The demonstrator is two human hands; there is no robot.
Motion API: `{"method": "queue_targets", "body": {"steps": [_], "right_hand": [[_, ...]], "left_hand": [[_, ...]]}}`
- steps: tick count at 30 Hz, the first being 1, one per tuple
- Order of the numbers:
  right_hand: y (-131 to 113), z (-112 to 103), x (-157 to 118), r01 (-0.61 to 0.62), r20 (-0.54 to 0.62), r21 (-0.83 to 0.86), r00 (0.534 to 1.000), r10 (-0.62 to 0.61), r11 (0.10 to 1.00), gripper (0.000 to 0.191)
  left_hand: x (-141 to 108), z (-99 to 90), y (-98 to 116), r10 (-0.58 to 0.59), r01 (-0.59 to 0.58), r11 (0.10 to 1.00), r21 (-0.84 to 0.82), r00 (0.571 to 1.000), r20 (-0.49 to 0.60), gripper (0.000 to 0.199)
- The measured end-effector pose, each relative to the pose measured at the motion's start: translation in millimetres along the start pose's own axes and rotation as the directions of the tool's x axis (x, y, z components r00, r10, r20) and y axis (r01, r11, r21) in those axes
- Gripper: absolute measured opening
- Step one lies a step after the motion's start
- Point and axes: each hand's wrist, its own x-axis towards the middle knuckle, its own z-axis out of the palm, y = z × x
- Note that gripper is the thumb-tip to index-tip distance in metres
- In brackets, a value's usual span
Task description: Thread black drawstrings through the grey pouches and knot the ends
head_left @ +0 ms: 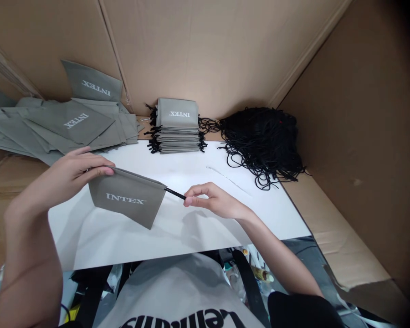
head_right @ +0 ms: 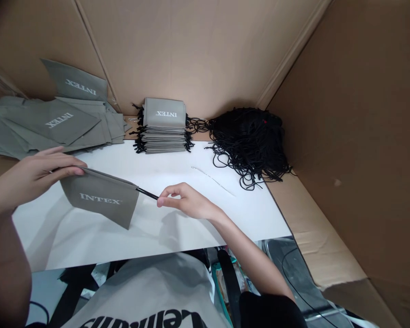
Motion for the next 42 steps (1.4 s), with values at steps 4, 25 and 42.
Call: {"method": "queue_targets", "body": {"steps": [4, 25, 42], "right_hand": [[3.1, -4.8, -8.4, -0.039, -0.024, 0.006, 0.999, 0.039, 0.999, 0.025], [-43.4, 34.7, -2.7, 0.241, -0.295, -0.803, 0.633, -0.715, 0.545, 0.022], [-24.2, 59.0, -1.0, 0.116, -0.306, -0.898, 0.529, -0.792, 0.425, 0.034]], "left_hand": [[-3.2, 0.5, -9.4, -0.036, 0.035, 0.999, -0.005, 0.999, -0.022, 0.044], [18.2, 34.7, 155.5, -0.342, 0.239, 0.691, -0.682, 0.940, -0.017, 0.027], [17.7, 38.9, 170.2, -0.415, 0.208, 0.540, -0.815, 0.909, -0.043, 0.021]]}}
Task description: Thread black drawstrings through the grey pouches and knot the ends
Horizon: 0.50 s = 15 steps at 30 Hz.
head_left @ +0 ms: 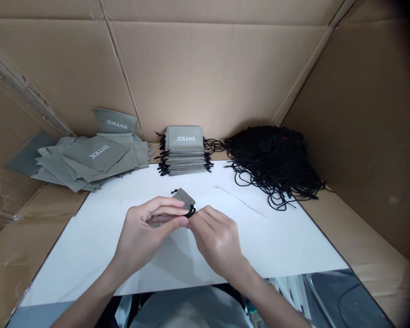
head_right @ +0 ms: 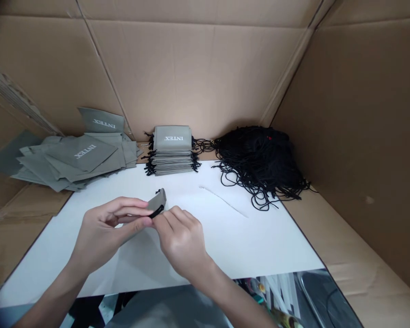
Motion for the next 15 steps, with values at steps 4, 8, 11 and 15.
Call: {"method": "queue_targets", "body": {"steps": [4, 8, 11, 15], "right_hand": [[-2.3, 5.7, -5.6, -0.099, -0.058, 0.079, 0.993, 0.104, 0.992, 0.023], [-4.2, 10.7, -9.3, -0.125, -0.120, 0.120, 0.983, 0.139, 0.985, 0.012], [-5.8, 13.1, -10.8, -0.134, -0.152, 0.172, 0.975, 0.161, 0.976, 0.009], [-8.2, 13.1, -11.7, -0.176, -0.094, 0.213, 0.975, 0.200, 0.961, 0.018]], "left_hand": [[-3.2, -1.0, -4.6, 0.041, -0.041, 0.998, 0.037, 0.999, 0.003, 0.013], [-4.2, -1.6, -8.2, 0.082, -0.081, 0.993, 0.091, 0.997, -0.012, 0.011], [-2.5, 0.8, -8.6, 0.081, -0.077, 0.992, 0.097, 0.996, -0.042, 0.008], [2.0, 5.9, -11.1, 0.002, -0.002, 1.000, 0.009, 0.998, -0.069, 0.009]]}}
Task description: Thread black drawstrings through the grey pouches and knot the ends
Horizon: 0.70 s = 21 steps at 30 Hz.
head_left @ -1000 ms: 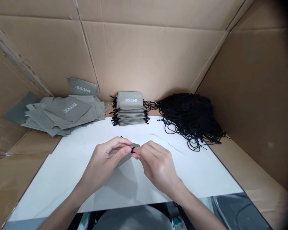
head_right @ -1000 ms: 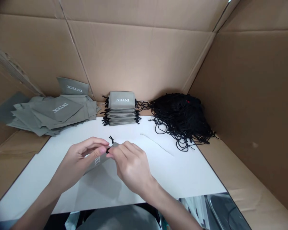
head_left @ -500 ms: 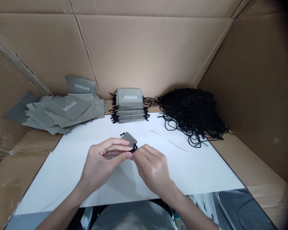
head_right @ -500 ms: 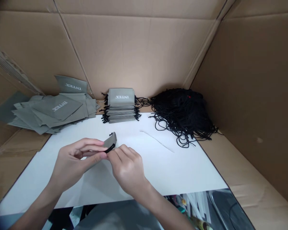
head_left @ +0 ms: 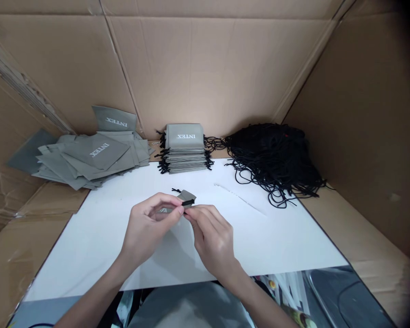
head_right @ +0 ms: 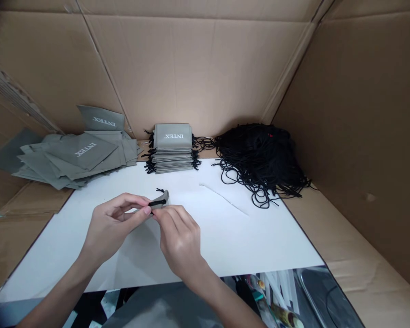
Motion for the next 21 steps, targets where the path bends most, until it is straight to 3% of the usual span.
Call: {"method": "queue_targets", "body": {"steps": [4, 9, 13, 16, 21], "right_hand": [[0.0, -1.1, -0.2, -0.014, 0.021, -0.052, 1.000, 0.015, 0.999, 0.022], [1.2, -0.4, 0.3, -0.037, 0.019, -0.103, 0.999, 0.039, 0.994, 0.018], [2.0, 2.9, -0.8, -0.072, -0.016, -0.197, 0.997, 0.070, 0.978, 0.017], [4.6, 6.7, -3.7, -0.025, -0.016, -0.263, 1.000, 0.022, 0.964, 0.019], [8.1, 13.4, -7.1, 0.068, -0.003, -0.184, 0.998, -0.070, 0.981, 0.023]], "left_hand": [[2.3, 3.9, -5.0, -0.092, 0.098, 0.990, -0.102, 0.994, 0.061, 0.015], [1.1, 5.0, -5.7, -0.108, 0.129, 0.982, -0.140, 0.983, 0.151, 0.020], [0.7, 6.7, -5.5, -0.137, 0.148, 0.981, -0.123, 0.986, 0.099, 0.008], [0.2, 9.5, -8.5, -0.111, 0.116, 0.987, -0.111, 0.993, 0.051, 0.004], [-2.7, 17.1, -17.7, 0.050, -0.049, 0.999, 0.015, 0.997, -0.063, 0.012]]}}
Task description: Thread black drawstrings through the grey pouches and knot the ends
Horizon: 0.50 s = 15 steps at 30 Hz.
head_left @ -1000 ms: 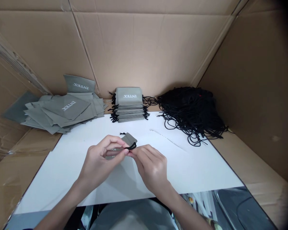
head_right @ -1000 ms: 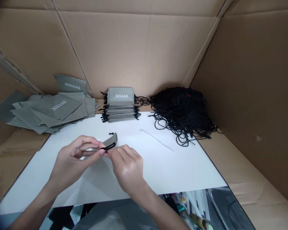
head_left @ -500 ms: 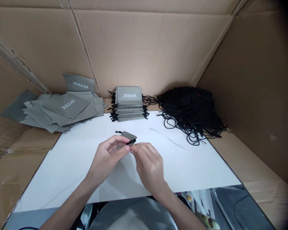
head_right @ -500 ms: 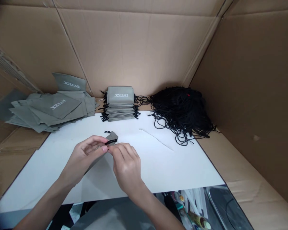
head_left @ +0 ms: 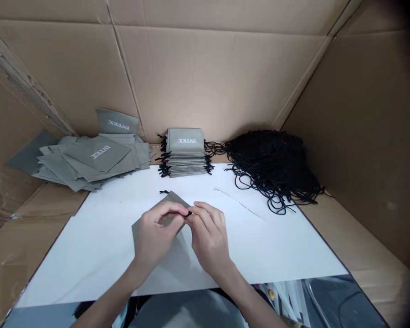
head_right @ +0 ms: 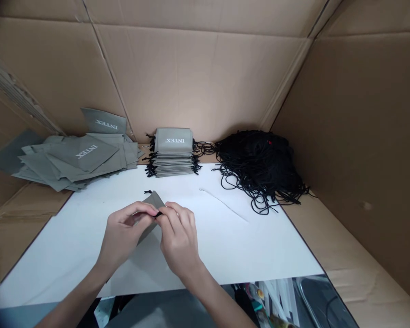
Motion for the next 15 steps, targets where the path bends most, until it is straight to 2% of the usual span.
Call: {"method": "queue_targets", "body": {"steps": [2, 4, 10, 12, 15], "right_hand": [[-1.0, 2.5, 0.0, -0.015, -0.041, 0.005, 0.999, 0.015, 1.000, 0.022], [-2.2, 5.0, 0.1, -0.027, -0.067, 0.001, 0.997, 0.027, 1.000, 0.021], [-2.6, 10.7, -1.1, -0.031, -0.110, -0.038, 0.994, 0.027, 0.999, 0.018], [-1.9, 11.3, -0.4, -0.007, -0.144, -0.070, 0.990, -0.004, 0.997, 0.015], [-0.1, 10.9, 1.8, 0.051, -0.130, -0.057, 0.990, -0.058, 0.997, 0.013]], "left_hand": [[-1.6, 4.8, -3.8, 0.096, -0.088, 0.992, 0.087, 0.992, -0.082, 0.014], [-2.8, 10.0, -7.2, 0.118, -0.102, 0.989, 0.103, 0.979, -0.167, 0.014], [-3.5, 14.2, -11.9, -0.018, 0.018, 1.000, -0.002, 0.952, -0.307, 0.011], [-2.7, 9.9, -11.9, -0.041, 0.039, 0.999, -0.012, 0.947, -0.318, 0.011], [-1.5, 0.9, -10.2, -0.076, 0.068, 0.997, -0.040, 0.964, -0.257, 0.010]]}}
